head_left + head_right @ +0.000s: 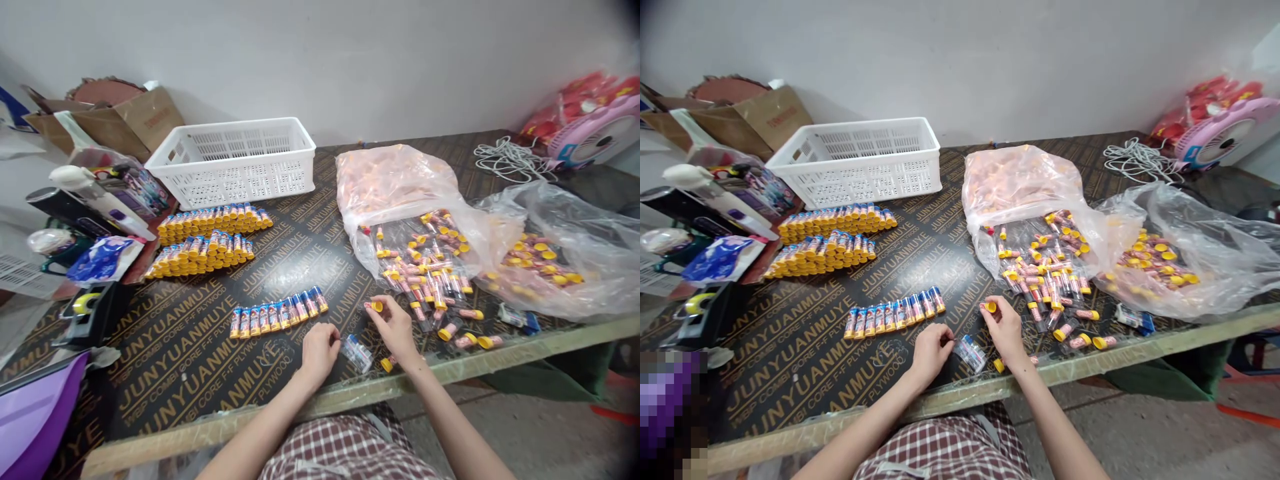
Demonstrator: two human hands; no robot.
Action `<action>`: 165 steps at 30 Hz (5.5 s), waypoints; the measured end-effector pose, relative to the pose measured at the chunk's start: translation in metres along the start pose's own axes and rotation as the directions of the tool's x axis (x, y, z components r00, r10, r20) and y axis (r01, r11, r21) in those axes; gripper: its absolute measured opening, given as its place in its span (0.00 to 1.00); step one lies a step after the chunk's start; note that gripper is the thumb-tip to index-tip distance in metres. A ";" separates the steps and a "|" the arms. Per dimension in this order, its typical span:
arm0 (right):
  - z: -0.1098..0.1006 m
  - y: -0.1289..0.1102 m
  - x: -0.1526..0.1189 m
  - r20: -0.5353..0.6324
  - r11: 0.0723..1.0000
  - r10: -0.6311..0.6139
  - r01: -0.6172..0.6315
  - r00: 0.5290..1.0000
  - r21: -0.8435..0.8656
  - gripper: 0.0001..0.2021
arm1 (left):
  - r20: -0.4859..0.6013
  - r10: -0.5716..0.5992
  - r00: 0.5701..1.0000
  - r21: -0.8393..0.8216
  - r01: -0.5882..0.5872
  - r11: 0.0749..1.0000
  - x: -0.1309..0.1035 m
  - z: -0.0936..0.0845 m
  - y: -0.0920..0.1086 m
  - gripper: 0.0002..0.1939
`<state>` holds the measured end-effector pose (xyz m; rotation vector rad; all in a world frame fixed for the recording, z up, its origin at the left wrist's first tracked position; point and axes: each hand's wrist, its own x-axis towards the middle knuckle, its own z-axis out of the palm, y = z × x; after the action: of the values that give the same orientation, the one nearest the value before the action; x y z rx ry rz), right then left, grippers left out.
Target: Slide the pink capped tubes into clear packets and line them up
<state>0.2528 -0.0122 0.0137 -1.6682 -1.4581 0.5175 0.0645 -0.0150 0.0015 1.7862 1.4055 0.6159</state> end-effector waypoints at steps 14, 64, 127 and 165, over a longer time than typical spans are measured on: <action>0.003 -0.048 -0.026 0.034 0.907 0.033 -0.044 0.999 0.420 0.10 | 0.197 -0.503 0.842 -0.934 0.317 0.164 0.015 -0.052 -0.001 0.14; 0.031 -0.062 -0.033 0.382 0.870 -0.453 0.306 0.805 0.387 0.41 | 0.382 -0.176 0.907 -0.816 0.420 0.396 -0.013 -0.056 0.014 0.20; -0.038 0.032 0.056 0.229 0.744 0.181 0.019 0.956 -0.668 0.13 | 0.150 -0.046 0.988 0.334 -0.007 0.942 0.000 0.007 0.007 0.08; 0.015 -0.059 -0.045 0.038 0.967 -0.160 0.149 0.986 0.207 0.14 | 0.050 -0.557 0.829 -0.936 0.234 0.264 0.009 -0.065 -0.011 0.22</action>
<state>0.1952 -0.0521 0.0424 -1.3781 -1.5065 0.6071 0.0110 0.0124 0.0300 0.3633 1.1989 1.1250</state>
